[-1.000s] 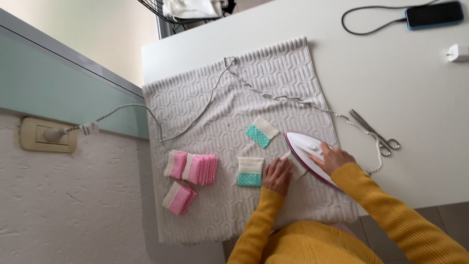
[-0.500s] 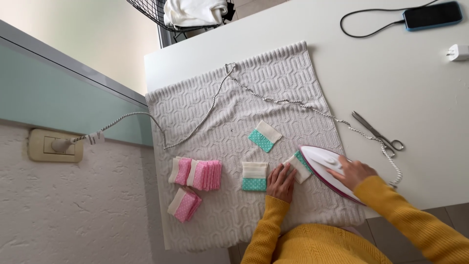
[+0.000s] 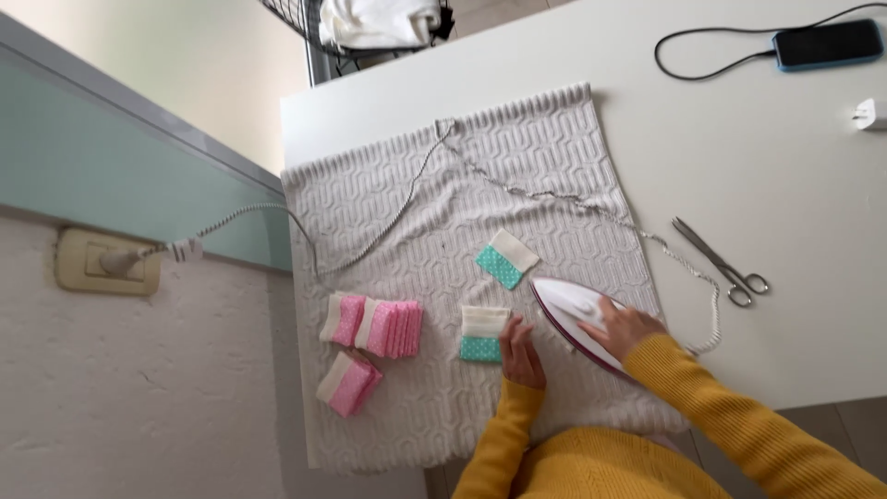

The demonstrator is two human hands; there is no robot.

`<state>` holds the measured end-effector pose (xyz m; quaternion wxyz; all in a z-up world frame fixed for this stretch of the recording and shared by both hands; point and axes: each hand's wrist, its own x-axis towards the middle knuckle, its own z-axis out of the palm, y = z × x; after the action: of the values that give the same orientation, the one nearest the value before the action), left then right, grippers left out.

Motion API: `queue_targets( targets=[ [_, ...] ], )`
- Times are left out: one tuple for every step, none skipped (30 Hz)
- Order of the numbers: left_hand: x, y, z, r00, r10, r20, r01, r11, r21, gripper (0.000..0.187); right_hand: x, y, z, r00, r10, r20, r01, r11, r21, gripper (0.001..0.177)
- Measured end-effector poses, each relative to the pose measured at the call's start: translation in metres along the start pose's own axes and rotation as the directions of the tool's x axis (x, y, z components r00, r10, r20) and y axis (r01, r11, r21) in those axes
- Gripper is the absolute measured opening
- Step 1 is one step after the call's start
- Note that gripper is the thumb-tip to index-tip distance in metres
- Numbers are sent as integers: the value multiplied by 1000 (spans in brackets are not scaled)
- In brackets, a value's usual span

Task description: Ironing and folding small rectangular pieces of patterned fabric on a table.

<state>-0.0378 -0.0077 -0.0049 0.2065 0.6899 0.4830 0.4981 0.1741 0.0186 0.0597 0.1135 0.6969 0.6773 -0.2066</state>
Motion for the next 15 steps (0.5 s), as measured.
queue_targets(
  targets=[
    [-6,0,1,1000,-11,0,11,1000,0,34,0,-3,-3,1000,-2,10,2,1000,-4,63],
    [-8,-3,1,1000,-23,-3,23,1000,-16,32,3,-7,-6,1000,25,17,-26,998,56,60],
    [-10,-5,2,999,-36,-5,36,999,-33,31,6,-11,-9,998,52,27,-55,992,116,58],
    [-8,-5,2,999,-35,-10,35,999,-30,31,3,-7,-4,999,47,23,-49,992,114,58],
    [-6,-6,3,999,-30,-21,29,999,-29,30,1,-3,1,998,29,57,-36,992,123,56],
    [-7,-5,3,999,-25,-22,25,999,-31,29,-4,1,9,995,19,95,-32,990,136,55],
    [-6,-6,1,1000,-25,-19,24,999,-31,29,-4,0,12,995,21,96,-34,990,138,55],
    [-5,-6,2,1000,-14,-25,14,1000,-25,29,-3,2,13,998,16,53,-21,995,93,57],
    [-3,-6,4,1000,-4,-30,3,1000,-18,29,-1,3,15,1000,9,9,-9,999,47,59],
    [-4,-4,2,1000,-6,-24,5,1000,-22,29,-3,-1,9,1000,15,13,-16,999,49,59],
    [-5,-3,1,1000,-7,-8,7,1000,-13,29,-5,-5,4,999,42,1,-42,995,93,58],
    [-4,-2,0,1000,-7,0,7,1000,-1,30,-4,-10,-3,998,63,-15,-60,989,135,57],
    [-5,-3,2,1000,-6,0,6,1000,-2,30,-8,-7,1,998,63,-15,-60,989,135,57],
    [-2,-5,4,1000,2,-1,-2,1000,30,30,-8,-3,3,997,73,16,-75,990,124,57],
    [1,-8,7,1000,11,-2,-11,998,62,30,-9,1,5,995,84,47,-89,990,112,57]
  ],
)
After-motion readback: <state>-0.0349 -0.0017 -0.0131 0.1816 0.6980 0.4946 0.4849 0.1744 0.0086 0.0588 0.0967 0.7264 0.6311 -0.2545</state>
